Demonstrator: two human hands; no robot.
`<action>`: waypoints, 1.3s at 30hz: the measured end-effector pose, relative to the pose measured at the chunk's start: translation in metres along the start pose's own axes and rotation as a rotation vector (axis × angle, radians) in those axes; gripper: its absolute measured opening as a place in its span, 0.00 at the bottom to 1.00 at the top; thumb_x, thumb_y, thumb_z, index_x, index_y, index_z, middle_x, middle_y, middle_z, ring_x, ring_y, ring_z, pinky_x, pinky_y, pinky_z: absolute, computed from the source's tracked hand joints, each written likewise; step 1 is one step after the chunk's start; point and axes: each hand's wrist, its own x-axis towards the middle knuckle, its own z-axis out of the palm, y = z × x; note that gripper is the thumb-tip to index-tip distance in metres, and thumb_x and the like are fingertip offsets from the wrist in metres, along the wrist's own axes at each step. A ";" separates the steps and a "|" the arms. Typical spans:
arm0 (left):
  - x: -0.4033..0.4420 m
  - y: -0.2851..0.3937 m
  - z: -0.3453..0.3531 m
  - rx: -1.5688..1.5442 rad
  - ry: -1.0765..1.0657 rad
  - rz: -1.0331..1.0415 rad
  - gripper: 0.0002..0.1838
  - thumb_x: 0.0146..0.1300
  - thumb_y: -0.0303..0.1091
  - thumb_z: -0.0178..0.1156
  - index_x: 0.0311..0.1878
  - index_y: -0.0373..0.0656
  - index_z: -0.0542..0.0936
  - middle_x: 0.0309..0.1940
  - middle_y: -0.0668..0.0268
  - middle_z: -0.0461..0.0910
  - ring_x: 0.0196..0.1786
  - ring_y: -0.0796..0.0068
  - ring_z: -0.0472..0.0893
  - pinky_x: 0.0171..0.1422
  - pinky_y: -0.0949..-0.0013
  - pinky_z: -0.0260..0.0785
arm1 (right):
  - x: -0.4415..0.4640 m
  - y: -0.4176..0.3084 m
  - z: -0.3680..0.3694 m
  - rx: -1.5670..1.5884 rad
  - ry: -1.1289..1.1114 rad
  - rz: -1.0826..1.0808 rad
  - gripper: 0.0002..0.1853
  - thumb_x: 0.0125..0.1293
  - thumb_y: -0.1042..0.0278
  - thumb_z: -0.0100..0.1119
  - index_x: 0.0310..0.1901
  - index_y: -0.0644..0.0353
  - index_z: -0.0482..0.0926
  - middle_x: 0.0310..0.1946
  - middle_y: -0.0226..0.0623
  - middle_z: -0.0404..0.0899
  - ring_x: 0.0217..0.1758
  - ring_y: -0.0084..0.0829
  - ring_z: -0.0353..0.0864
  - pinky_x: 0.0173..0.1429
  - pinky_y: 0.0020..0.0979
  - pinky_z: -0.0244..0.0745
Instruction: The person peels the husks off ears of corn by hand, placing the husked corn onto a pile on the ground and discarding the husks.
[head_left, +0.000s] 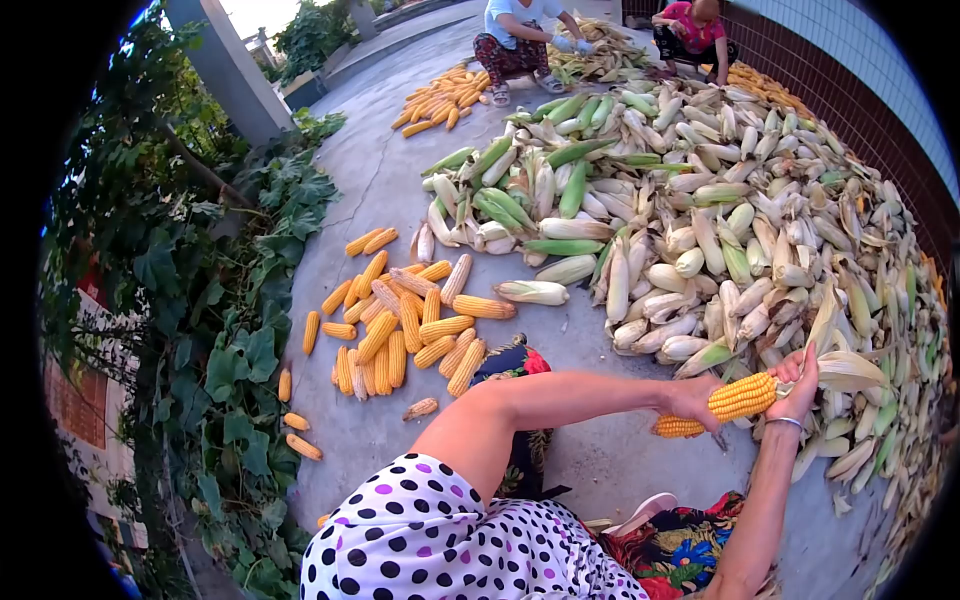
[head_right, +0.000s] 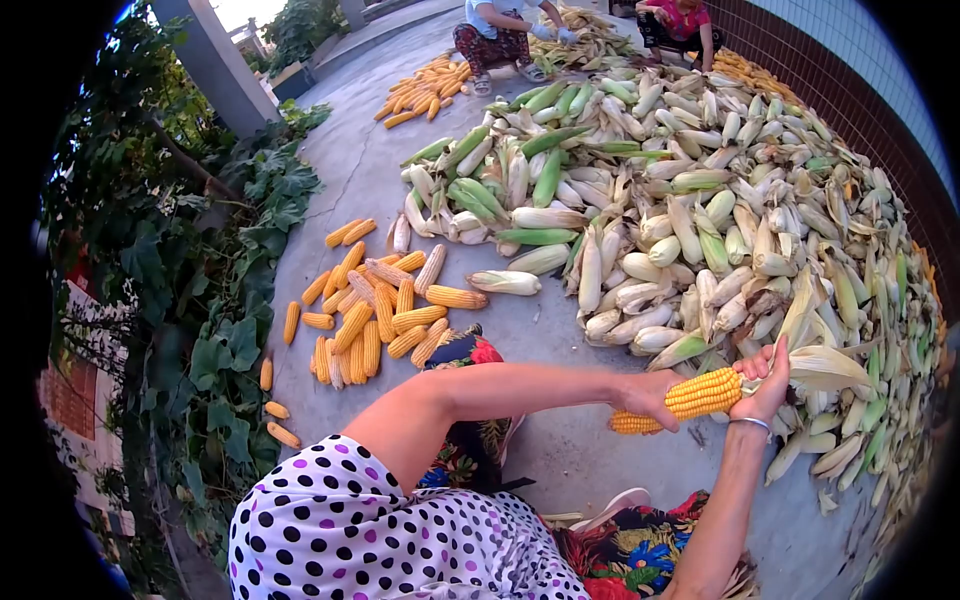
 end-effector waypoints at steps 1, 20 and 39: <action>-0.002 0.004 0.009 -0.082 0.015 0.024 0.23 0.45 0.26 0.65 0.46 0.36 0.70 0.29 0.65 0.74 0.26 0.76 0.76 0.26 0.70 0.72 | 0.002 -0.001 0.001 0.002 -0.009 -0.015 0.20 0.65 0.47 0.55 0.23 0.48 0.63 0.12 0.17 0.52 0.14 0.16 0.52 0.27 0.23 0.59; 0.013 0.014 0.077 -0.811 0.160 0.089 0.12 0.53 0.31 0.60 0.36 0.38 0.69 0.23 0.61 0.72 0.21 0.70 0.76 0.22 0.66 0.72 | 0.004 -0.020 0.018 0.187 -0.096 -0.278 0.23 0.71 0.53 0.46 0.19 0.48 0.56 0.11 0.20 0.47 0.12 0.16 0.44 0.22 0.24 0.49; 0.018 0.049 0.019 -0.115 0.493 -0.342 0.19 0.45 0.30 0.67 0.38 0.27 0.75 0.29 0.52 0.78 0.27 0.61 0.81 0.24 0.59 0.75 | 0.031 0.039 -0.004 -0.717 -0.106 -0.325 0.11 0.70 0.59 0.50 0.36 0.57 0.75 0.16 0.19 0.56 0.15 0.14 0.53 0.21 0.18 0.53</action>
